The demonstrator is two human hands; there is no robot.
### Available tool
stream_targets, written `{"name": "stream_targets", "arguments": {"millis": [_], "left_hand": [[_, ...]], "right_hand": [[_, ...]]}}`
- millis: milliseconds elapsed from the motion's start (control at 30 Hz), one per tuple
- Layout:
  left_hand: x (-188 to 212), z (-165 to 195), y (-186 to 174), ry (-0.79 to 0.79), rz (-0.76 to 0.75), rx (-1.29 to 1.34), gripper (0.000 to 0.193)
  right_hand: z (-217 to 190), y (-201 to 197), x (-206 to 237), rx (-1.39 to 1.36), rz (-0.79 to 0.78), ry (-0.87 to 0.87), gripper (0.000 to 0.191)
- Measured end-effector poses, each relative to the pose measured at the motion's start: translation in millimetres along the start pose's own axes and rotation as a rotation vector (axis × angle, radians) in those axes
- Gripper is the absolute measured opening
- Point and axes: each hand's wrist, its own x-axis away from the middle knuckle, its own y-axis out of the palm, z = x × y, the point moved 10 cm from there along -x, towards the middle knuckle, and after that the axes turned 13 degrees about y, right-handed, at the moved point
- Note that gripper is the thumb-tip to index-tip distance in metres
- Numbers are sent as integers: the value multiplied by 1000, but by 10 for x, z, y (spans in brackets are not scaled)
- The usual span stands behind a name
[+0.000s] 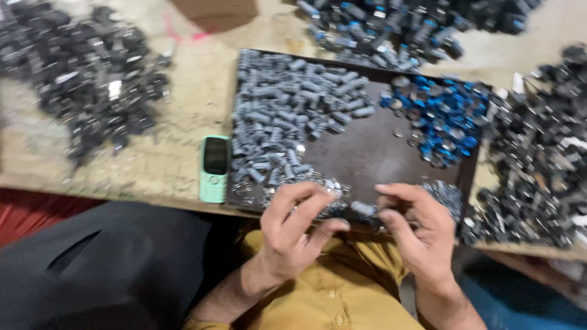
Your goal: The person sits at a workbench and assembles small lock cylinder parts by hand, picking gray plastic cylinders, blue caps, springs and pins from a tray and fitting them together one at a time, placing finished pieces back on the tray.
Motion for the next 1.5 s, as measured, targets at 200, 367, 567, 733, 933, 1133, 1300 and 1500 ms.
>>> {"name": "stream_targets", "arguments": {"millis": [200, 367, 567, 733, 933, 1133, 1300, 1500], "left_hand": [[431, -226, -480, -241, 126, -459, 23], [663, -268, -535, -292, 68, -554, 43], [757, -474, -575, -406, 48, -532, 59], [768, -416, -591, -332, 90, -556, 61], [842, -468, -556, -437, 133, -456, 53], [418, 122, -30, 57, 55, -118, 45], [115, 254, 317, 69, -91, 236, 45], [82, 137, 417, -50, -80, 395, 34]], "right_hand": [[5, -1, -54, 238, 192, -117, 17], [-73, 89, -60, 299, 181, -170, 15], [-58, 93, -77, 231, 163, -123, 13], [-79, 90, -71, 240, 164, -160, 11], [-137, 102, -41, 248, 164, -190, 11], [127, 60, 104, -49, 38, -2, 16], [59, -36, 287, -179, 28, -148, 19], [129, -2, 302, -207, -29, -31, 35]]}}
